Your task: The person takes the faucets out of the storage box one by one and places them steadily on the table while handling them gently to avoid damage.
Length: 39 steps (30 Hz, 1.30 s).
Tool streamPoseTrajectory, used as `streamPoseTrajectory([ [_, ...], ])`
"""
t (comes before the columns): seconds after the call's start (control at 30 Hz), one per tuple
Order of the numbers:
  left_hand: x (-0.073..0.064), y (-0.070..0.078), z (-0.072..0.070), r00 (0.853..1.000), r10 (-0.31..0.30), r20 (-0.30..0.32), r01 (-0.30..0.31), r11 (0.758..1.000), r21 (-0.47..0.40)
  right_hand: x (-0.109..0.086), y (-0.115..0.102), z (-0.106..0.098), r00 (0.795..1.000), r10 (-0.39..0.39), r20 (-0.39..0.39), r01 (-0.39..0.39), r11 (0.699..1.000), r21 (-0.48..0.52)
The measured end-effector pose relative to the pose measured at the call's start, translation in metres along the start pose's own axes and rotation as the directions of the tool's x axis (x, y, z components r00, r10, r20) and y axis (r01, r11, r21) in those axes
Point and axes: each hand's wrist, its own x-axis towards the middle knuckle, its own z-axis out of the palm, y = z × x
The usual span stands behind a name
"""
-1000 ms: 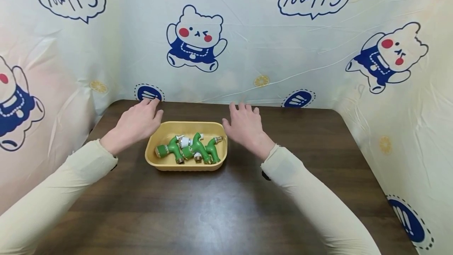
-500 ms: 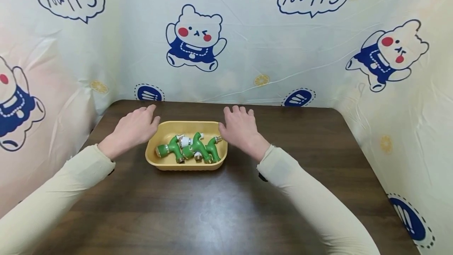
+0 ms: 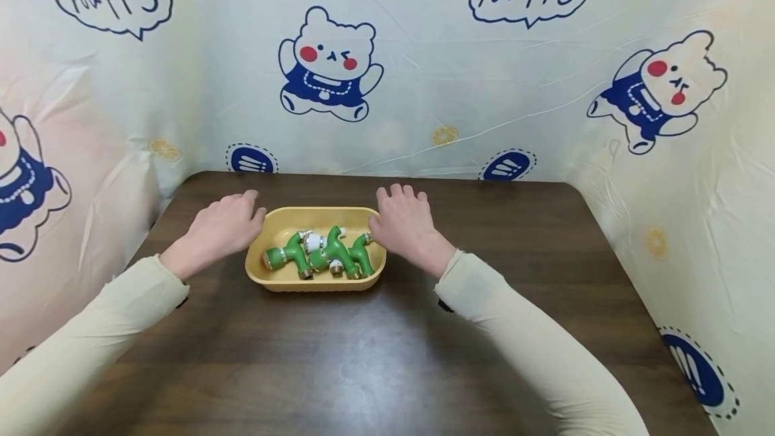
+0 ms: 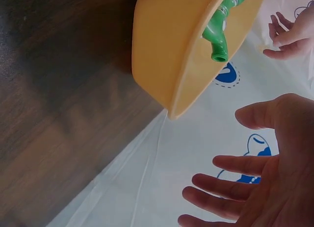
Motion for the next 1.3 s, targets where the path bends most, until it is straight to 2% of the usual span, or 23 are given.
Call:
streamPoseTrajectory([
  [0.17, 0.000, -0.004, 0.004, 1.000, -0.012, 0.027, 0.013, 1.000, -0.004, 0.000, -0.002, 0.003, 1.000, -0.001, 0.008, 0.001, 1.000, -0.005],
  [0.43, -0.006, -0.015, 0.014, 0.993, -0.045, 0.111, 0.046, 0.999, -0.009, -0.003, -0.005, 0.006, 1.000, -0.024, 0.019, 0.024, 1.000, -0.016],
  [0.7, -0.012, -0.021, 0.025, 0.990, -0.041, 0.132, 0.040, 0.999, 0.014, -0.006, -0.008, 0.012, 0.999, -0.052, 0.006, 0.053, 0.998, -0.034],
  [0.93, -0.012, -0.021, 0.034, 0.986, -0.047, 0.158, 0.052, 0.998, -0.022, -0.006, -0.009, 0.014, 0.998, -0.058, -0.019, 0.057, 0.997, -0.047],
  [1.3, -0.013, -0.021, 0.043, 0.983, -0.033, 0.183, 0.048, 0.996, -0.079, -0.008, -0.009, 0.017, 0.998, -0.059, -0.009, 0.059, 0.998, -0.037],
])
